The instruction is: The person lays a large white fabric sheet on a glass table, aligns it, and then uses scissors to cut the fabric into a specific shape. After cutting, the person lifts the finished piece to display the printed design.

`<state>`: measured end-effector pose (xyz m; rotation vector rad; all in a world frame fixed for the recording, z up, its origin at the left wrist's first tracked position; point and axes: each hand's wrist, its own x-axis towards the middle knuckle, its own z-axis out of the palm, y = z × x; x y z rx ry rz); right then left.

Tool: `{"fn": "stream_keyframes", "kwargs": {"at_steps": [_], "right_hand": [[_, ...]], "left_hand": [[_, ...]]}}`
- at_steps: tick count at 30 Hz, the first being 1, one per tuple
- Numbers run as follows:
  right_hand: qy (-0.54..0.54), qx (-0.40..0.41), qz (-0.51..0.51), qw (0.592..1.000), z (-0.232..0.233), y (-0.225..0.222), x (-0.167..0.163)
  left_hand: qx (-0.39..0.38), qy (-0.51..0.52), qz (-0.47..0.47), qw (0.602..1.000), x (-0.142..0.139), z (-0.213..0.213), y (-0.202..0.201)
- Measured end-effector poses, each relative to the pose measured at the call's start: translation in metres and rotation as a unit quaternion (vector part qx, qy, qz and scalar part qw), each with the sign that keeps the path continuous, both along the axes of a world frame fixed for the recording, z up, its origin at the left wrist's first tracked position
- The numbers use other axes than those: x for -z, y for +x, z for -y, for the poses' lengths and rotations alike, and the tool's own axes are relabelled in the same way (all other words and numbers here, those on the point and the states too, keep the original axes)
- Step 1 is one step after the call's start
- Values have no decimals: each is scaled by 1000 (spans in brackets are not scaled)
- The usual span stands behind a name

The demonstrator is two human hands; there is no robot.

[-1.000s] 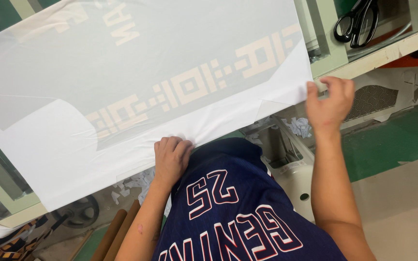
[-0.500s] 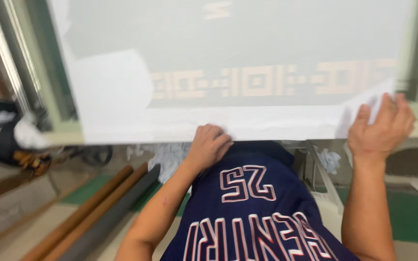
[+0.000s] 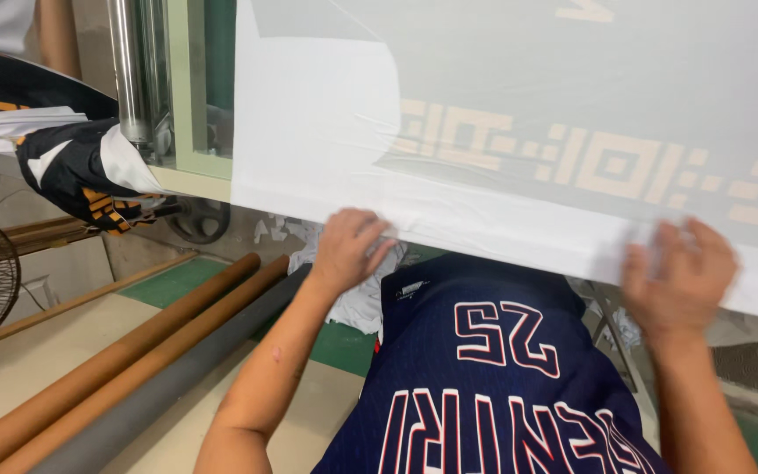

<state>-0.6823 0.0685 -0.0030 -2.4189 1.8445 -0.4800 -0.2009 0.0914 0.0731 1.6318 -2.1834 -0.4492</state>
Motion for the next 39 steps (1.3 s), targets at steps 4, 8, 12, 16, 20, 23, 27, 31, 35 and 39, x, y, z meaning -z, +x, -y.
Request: {"fn": "stream_keyframes", "kwargs": {"at_steps": [4, 8, 12, 16, 20, 23, 27, 31, 35, 39], "right_hand": [[36, -78, 24, 996, -5, 122, -34], [56, -62, -37, 996, -22, 175, -55], [84, -13, -67, 994, -34, 181, -57], [68, 26, -55, 996, -44, 195, -52], [63, 53, -70, 994, -42, 220, -42], [76, 82, -113, 987, -40, 228, -37], [68, 101, -54, 991, -45, 223, -30], [48, 133, -39, 989, -56, 211, -19], [19, 161, -37, 986, -60, 200, -7], [4, 176, -36, 984, -60, 196, -3]], "left_hand": [[-15, -50, 57, 997, 2, 4, 75], [-9, -33, 69, 997, 7, -8, 139], [6, -36, 62, 997, 9, -16, 182], [15, -45, 33, 998, 12, 8, 197], [13, -68, 3, 998, 27, 58, 191], [-23, -81, 53, 995, 40, 89, 196], [-60, -48, 93, 993, 47, 98, 221], [-93, -34, 105, 990, 45, 89, 248], [-147, -53, 111, 981, 45, 100, 265], [-128, -107, 73, 983, 42, 159, 270]]}}
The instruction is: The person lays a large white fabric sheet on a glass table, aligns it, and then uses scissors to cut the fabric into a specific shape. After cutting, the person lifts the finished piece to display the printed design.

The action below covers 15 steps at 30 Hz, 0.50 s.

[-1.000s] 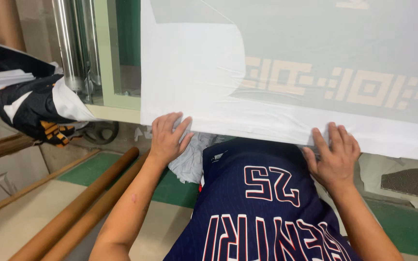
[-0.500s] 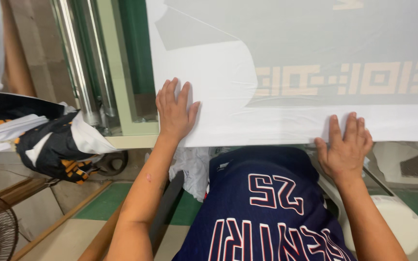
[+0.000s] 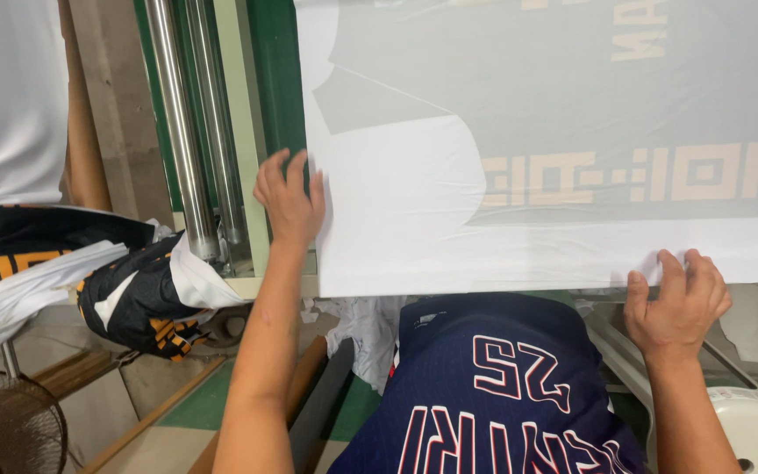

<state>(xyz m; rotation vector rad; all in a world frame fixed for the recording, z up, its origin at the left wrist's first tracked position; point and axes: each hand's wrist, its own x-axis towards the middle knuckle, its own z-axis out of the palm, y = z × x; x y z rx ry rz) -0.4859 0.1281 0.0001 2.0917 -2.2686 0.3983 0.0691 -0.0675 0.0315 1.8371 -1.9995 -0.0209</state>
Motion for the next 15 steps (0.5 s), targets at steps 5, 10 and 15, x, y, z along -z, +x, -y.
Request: {"fn": "stream_keyframes", "kwargs": {"at_steps": [5, 10, 15], "right_hand": [[-8, 9, 14, 1000, -6, 13, -11], [19, 9, 0, 1000, -11, 49, -21], [29, 20, -2, 999, -8, 71, -20]], "left_hand": [[81, -49, -69, 993, -25, 148, 5], [162, -37, -108, 980, -44, 256, 8], [208, 43, -142, 967, -39, 282, 4]]}}
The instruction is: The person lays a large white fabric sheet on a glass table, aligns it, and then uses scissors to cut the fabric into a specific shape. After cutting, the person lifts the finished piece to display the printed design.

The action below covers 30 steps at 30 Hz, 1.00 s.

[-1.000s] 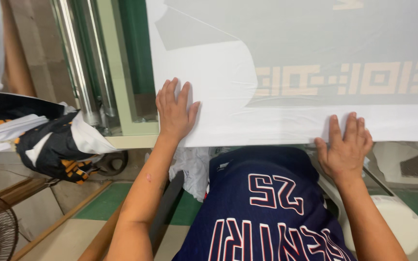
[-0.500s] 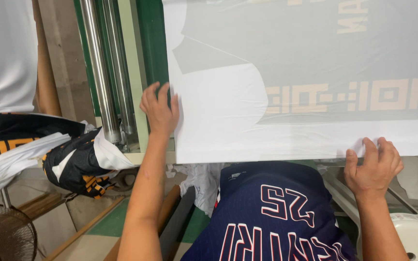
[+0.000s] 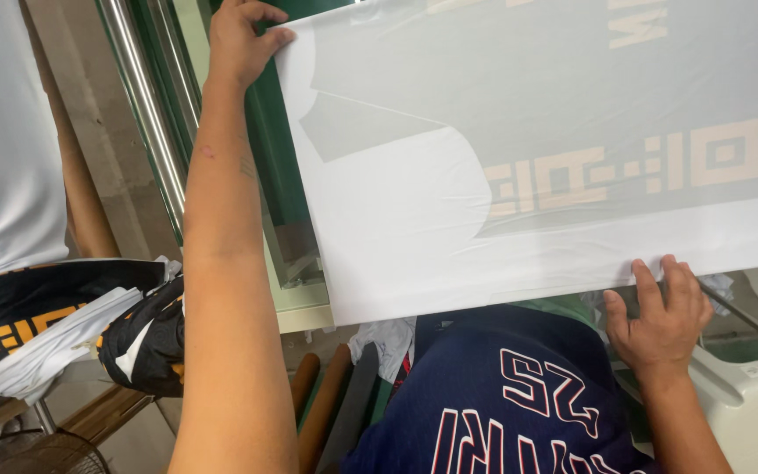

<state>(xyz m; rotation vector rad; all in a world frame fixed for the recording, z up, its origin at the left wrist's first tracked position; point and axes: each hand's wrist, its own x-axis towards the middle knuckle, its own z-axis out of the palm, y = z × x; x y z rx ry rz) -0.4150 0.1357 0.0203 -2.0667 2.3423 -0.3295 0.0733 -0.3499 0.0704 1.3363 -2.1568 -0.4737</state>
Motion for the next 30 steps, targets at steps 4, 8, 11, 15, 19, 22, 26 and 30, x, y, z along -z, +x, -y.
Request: {"fn": "stream_keyframes", "kwargs": {"at_steps": [4, 8, 11, 15, 19, 22, 26, 30], "right_hand": [[13, 2, -16, 1000, 0, -2, 5], [8, 1, -15, 1000, -1, -4, 10], [5, 1, -10, 1000, 2, 0, 7], [11, 5, -15, 1000, 14, 4, -8], [-24, 13, 44, 999, 28, -3, -26], [-19, 21, 34, 999, 34, -17, -37], [-70, 60, 66, 994, 26, -42, -54], [-96, 98, 83, 987, 14, -80, -64]], "left_hand": [[-51, 48, -23, 997, 5, 2, -5], [-74, 46, -14, 996, 4, 4, -11], [-86, 56, -15, 995, 3, 3, -12], [-88, 39, -24, 995, 9, 4, -12], [-17, -49, -72, 996, 10, 1, -26], [-11, -62, -28, 998, 6, -10, -44], [-118, -98, 50, 987, -6, -33, -75], [-114, -68, 86, 987, -6, -51, -110]]}}
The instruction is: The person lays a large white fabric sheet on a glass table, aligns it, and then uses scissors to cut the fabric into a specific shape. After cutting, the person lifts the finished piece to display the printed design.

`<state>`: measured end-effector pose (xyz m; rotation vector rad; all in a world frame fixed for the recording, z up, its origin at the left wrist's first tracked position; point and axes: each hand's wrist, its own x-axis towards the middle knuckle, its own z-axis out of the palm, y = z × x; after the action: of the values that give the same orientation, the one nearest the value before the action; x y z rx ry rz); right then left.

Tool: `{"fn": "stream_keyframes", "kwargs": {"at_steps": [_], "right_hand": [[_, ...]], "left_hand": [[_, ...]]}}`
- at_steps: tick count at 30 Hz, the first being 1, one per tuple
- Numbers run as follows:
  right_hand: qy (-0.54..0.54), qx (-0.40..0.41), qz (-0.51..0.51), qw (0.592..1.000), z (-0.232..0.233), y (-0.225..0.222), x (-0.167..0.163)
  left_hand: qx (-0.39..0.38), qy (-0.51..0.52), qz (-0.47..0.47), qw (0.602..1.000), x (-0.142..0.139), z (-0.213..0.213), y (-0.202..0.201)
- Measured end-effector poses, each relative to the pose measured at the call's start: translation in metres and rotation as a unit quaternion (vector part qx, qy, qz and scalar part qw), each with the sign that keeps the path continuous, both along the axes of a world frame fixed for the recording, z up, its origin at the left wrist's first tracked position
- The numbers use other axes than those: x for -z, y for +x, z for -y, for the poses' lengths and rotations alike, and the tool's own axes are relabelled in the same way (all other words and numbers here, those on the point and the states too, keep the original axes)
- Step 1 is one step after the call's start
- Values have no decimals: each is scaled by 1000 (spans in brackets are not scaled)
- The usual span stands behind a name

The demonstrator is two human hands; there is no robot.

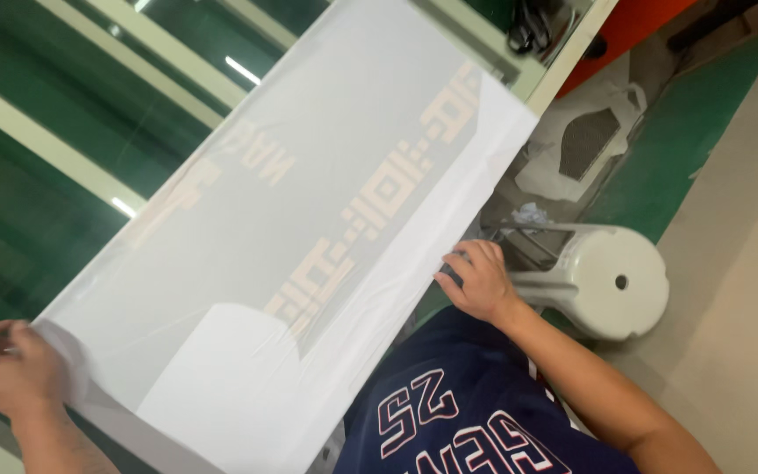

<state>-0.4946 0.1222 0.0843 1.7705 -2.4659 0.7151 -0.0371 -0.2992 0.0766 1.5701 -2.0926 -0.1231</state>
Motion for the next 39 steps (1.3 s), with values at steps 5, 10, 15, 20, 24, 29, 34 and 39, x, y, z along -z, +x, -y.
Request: {"fn": "stream_keyframes", "kwargs": {"at_steps": [5, 10, 15, 20, 24, 29, 34, 39], "right_hand": [[18, 73, 16, 997, -11, -89, 12], [-24, 146, -36, 988, -13, -251, 17], [-21, 173, -45, 984, 37, -487, 13], [-17, 113, -123, 986, 145, -724, -3], [54, 75, -175, 980, 205, -822, -10], [152, 86, -196, 965, 220, -856, 7], [129, 90, -220, 963, 226, -877, 18], [-25, 57, 13, 998, 193, -813, -37]], "left_hand": [[-22, -53, 144, 988, 6, -3, -32], [-25, -147, 138, 979, 11, -17, -81], [25, -86, 88, 992, 40, -77, -224], [23, 21, 16, 999, 57, -187, -457], [7, 102, 27, 994, 32, -261, -590], [7, 131, -8, 991, 5, -310, -667], [11, 148, -37, 988, 4, -333, -706], [68, 135, -80, 985, -9, -331, -731]]}}
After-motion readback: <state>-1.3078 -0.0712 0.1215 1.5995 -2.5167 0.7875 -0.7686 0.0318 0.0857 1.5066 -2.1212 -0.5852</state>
